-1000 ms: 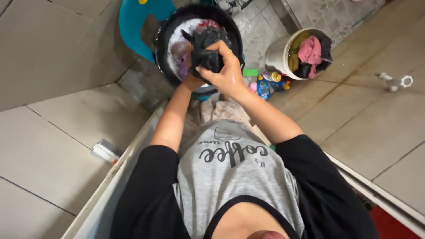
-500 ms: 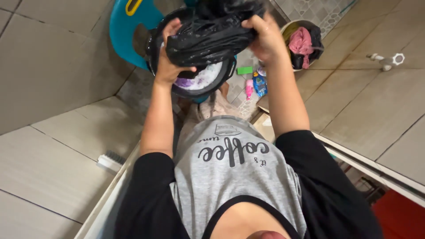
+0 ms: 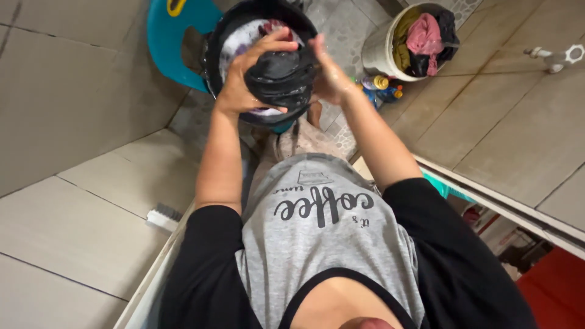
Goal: The recorder is washing several items of clothing by hand in a basin with soapy water.
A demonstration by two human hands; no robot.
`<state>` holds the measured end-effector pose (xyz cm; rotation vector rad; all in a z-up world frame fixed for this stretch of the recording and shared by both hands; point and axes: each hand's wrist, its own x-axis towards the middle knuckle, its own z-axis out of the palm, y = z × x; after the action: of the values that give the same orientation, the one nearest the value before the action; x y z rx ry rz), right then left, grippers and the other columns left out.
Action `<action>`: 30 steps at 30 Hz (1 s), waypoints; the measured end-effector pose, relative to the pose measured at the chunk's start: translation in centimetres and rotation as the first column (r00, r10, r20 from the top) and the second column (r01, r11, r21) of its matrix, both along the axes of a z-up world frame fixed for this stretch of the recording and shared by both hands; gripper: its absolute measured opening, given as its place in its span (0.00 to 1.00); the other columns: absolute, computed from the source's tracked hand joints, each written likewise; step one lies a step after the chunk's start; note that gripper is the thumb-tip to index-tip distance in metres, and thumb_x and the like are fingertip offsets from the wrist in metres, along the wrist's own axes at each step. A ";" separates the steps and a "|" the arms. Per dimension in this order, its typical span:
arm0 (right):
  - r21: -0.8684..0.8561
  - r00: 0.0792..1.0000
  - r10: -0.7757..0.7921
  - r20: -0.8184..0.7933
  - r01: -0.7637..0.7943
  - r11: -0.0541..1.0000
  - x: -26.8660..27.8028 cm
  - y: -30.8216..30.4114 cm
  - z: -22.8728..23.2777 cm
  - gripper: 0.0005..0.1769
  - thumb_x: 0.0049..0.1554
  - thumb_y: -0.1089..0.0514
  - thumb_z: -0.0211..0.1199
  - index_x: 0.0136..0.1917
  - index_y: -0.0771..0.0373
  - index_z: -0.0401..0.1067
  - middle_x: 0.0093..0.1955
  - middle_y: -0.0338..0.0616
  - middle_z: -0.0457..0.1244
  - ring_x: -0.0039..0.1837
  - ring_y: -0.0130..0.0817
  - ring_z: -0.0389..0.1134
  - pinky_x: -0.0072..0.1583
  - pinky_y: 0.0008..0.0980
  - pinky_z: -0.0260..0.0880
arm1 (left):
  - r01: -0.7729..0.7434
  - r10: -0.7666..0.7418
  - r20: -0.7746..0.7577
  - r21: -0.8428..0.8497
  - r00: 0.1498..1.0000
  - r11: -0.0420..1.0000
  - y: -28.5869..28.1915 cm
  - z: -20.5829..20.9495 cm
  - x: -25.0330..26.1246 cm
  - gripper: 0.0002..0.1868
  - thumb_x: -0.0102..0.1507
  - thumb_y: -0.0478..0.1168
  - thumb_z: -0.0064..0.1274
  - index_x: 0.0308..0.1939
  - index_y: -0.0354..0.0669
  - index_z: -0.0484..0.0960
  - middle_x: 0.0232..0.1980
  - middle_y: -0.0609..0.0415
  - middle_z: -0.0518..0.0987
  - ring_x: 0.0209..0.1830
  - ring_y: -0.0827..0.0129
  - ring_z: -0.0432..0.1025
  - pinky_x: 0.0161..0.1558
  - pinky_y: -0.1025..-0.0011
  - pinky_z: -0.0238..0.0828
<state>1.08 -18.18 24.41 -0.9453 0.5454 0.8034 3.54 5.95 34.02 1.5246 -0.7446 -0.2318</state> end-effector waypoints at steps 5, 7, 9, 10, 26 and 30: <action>0.682 0.924 -0.376 -0.075 0.323 0.656 -2.5 5.0 -2.5 0.31 0.65 0.27 0.57 0.66 0.52 0.68 0.65 0.40 0.65 0.68 0.37 0.67 0.73 0.40 0.67 | -0.087 0.055 -0.139 -0.242 0.989 0.966 -3.4 -6.0 -2.7 0.44 0.46 0.57 0.78 0.58 0.36 0.80 0.61 0.48 0.80 0.69 0.59 0.72 0.80 0.59 0.54; 0.817 0.904 -0.419 -0.091 0.308 0.487 -2.3 5.4 -1.4 0.28 0.68 0.27 0.55 0.53 0.54 0.70 0.56 0.40 0.67 0.64 0.36 0.69 0.73 0.38 0.70 | -0.160 0.081 -0.226 -0.359 0.971 0.920 -3.9 -8.4 -4.0 0.45 0.46 0.61 0.75 0.58 0.37 0.80 0.59 0.50 0.80 0.65 0.61 0.74 0.79 0.60 0.55; 0.672 0.927 -0.372 -0.045 0.304 0.676 -1.6 5.5 1.3 0.30 0.57 0.34 0.59 0.54 0.63 0.75 0.55 0.46 0.70 0.58 0.40 0.71 0.67 0.39 0.72 | -0.345 -0.048 -0.528 -0.618 0.848 0.706 -3.9 -9.8 -5.3 0.49 0.49 0.71 0.67 0.61 0.39 0.76 0.61 0.52 0.79 0.63 0.62 0.73 0.73 0.60 0.63; 0.673 0.926 -0.374 -0.048 0.307 0.674 -1.4 5.1 -1.2 0.30 0.57 0.34 0.59 0.54 0.63 0.75 0.55 0.46 0.70 0.58 0.40 0.71 0.67 0.39 0.72 | -0.345 -0.049 -0.530 -0.616 0.847 0.709 -3.9 -9.5 -5.1 0.49 0.49 0.71 0.67 0.61 0.39 0.76 0.61 0.52 0.79 0.63 0.62 0.73 0.73 0.60 0.63; -0.471 -0.256 0.668 0.698 0.538 0.699 -2.4 4.8 6.9 0.22 0.42 0.48 0.77 0.52 0.50 0.82 0.56 0.51 0.66 0.44 0.45 0.68 0.45 0.40 0.69 | -0.041 0.211 -0.425 0.374 0.881 0.926 0.4 -16.7 4.9 0.26 0.63 0.52 0.57 0.59 0.40 0.81 0.52 0.54 0.84 0.50 0.68 0.78 0.52 0.69 0.75; -0.585 -0.471 0.783 0.406 0.524 0.619 -3.6 5.2 2.9 0.19 0.45 0.48 0.67 0.51 0.43 0.83 0.60 0.49 0.66 0.38 0.32 0.68 0.35 0.33 0.66 | 0.004 0.345 -0.391 0.667 0.853 0.745 -3.6 -15.7 7.4 0.27 0.62 0.57 0.59 0.51 0.37 0.84 0.49 0.45 0.84 0.49 0.59 0.77 0.51 0.65 0.74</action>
<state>-2.57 -13.02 27.26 -2.2320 -1.3931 -0.5205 10.94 2.36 18.28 2.0644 -0.0747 -0.7744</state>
